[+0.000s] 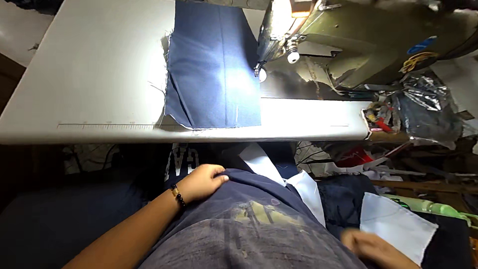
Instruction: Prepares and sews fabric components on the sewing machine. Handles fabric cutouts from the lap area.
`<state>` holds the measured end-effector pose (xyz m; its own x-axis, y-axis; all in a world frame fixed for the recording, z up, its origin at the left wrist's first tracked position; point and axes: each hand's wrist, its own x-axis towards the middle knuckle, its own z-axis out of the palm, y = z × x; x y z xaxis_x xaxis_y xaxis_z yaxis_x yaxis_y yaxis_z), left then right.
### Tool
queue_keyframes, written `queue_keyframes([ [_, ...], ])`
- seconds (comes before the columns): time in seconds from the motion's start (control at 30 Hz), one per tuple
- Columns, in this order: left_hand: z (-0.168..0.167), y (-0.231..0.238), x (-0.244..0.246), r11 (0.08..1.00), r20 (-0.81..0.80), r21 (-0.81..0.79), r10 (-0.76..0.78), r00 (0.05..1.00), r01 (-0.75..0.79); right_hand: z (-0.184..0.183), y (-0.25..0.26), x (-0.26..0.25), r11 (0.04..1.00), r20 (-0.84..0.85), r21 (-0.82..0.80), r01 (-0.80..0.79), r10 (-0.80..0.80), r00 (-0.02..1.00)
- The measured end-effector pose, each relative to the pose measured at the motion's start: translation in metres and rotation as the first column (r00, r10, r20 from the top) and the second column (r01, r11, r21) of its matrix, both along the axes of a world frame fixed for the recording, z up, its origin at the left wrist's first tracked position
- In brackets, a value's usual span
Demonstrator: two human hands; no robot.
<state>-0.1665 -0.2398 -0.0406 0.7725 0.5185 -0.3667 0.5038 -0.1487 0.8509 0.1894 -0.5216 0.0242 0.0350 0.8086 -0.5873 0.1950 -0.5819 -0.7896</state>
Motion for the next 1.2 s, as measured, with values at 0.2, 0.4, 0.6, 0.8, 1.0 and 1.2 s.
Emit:
queue_keyframes([
  [0.2,-0.002,-0.007,-0.029,0.919,0.409,-0.28,0.375,0.832,-0.276,-0.05,0.053,-0.034,0.985,0.437,-0.108,-0.133,0.167,0.884],
  [0.4,-0.008,-0.002,-0.037,0.983,0.06,-0.183,-0.014,0.998,0.025,0.014,0.052,-0.004,0.917,0.365,0.382,0.114,-0.263,0.893],
  [0.6,-0.026,-0.015,-0.055,0.977,0.193,-0.023,0.211,0.958,-0.21,-0.006,0.082,-0.016,0.932,0.418,0.245,-0.267,0.147,0.896],
  [0.8,0.0,-0.074,-0.143,0.954,-0.25,-0.141,0.225,0.942,-0.266,-0.038,0.15,-0.053,0.888,0.223,0.157,-0.432,0.394,0.892],
  [1.0,0.021,-0.129,-0.16,0.814,-0.443,0.088,0.549,0.709,-0.574,-0.055,0.195,-0.06,0.722,0.09,0.243,-0.648,0.648,0.756],
  [1.2,0.027,-0.126,-0.095,0.705,-0.291,0.141,0.7,0.652,-0.695,-0.032,0.221,-0.039,0.688,0.3,0.16,-0.708,0.649,0.699],
])
